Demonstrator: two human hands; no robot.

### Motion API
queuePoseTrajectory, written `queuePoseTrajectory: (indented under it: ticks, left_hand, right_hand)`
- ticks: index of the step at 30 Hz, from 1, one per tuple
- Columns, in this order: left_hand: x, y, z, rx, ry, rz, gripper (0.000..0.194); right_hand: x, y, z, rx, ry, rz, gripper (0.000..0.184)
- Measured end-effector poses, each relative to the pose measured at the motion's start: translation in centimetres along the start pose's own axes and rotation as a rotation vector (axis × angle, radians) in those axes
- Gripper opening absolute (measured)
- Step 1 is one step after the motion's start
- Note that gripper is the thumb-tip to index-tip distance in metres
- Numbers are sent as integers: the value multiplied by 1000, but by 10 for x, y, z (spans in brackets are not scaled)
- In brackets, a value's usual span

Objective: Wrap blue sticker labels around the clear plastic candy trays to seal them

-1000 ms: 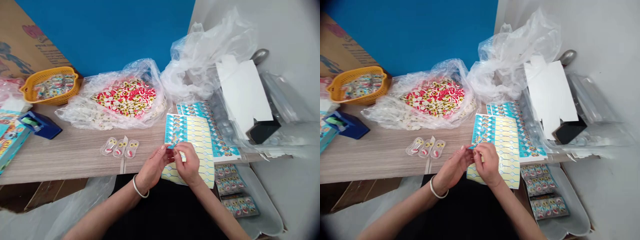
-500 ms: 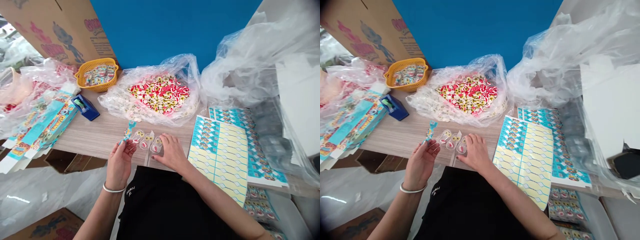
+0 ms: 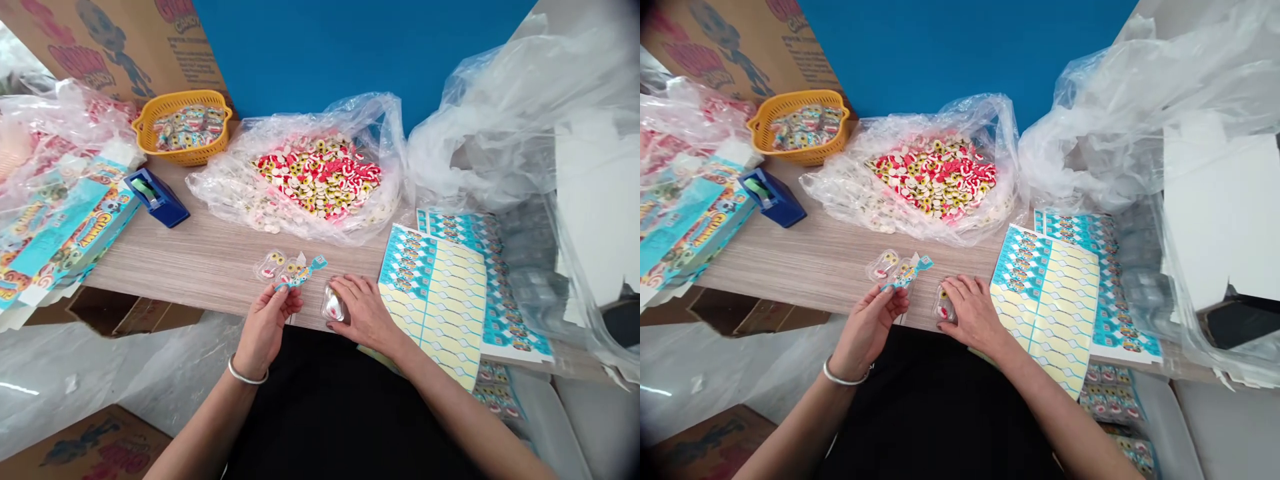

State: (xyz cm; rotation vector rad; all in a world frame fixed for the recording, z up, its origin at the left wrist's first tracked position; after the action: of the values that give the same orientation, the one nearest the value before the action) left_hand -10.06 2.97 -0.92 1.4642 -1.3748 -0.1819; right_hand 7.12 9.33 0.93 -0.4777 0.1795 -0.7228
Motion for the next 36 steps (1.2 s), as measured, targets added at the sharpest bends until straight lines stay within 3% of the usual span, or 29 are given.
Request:
queuePoseTrajectory:
  ticks: [6,10,13,18,23,29,36]
  left_hand:
    - [-2,-11,-23,-89,-104,46,23]
    - [2,-10,-31,-299,-233,52,24]
    - [7,-15,-38,-465,-331,67,27]
    - [6,-29,-41,-747,-410,52,31]
    - [1,-31,-36,-985,-348,-35,33]
    - [-7,-4,-51,-1340,-232,-327,37]
    - [-22,-6,-57,-1547,-228,-331,38]
  right_hand:
    - [7,4,9,-77,53,-3,86]
    - [30,36,44,-318,280,-228,38]
    - [42,47,56,-493,338,-349,30]
    - [35,25,32,-656,202,-334,30]
    - [32,21,5,-701,179,-422,6]
    - [22,33,4,-546,175,-537,9]
    - [8,34,1,-420,77,-573,15]
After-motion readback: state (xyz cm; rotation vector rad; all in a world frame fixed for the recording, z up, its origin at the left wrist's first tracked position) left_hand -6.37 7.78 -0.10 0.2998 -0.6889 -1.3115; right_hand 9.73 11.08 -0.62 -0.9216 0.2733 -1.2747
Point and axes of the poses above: each hand's wrist, its own x-axis away from the middle knuckle, its own z-axis out of the back of the hand, y = z × x, the point moved 8 cm from there along -x, towards the middle knuckle, and after that the axes turned 2 degrees about -y, right-handed, at the moved point
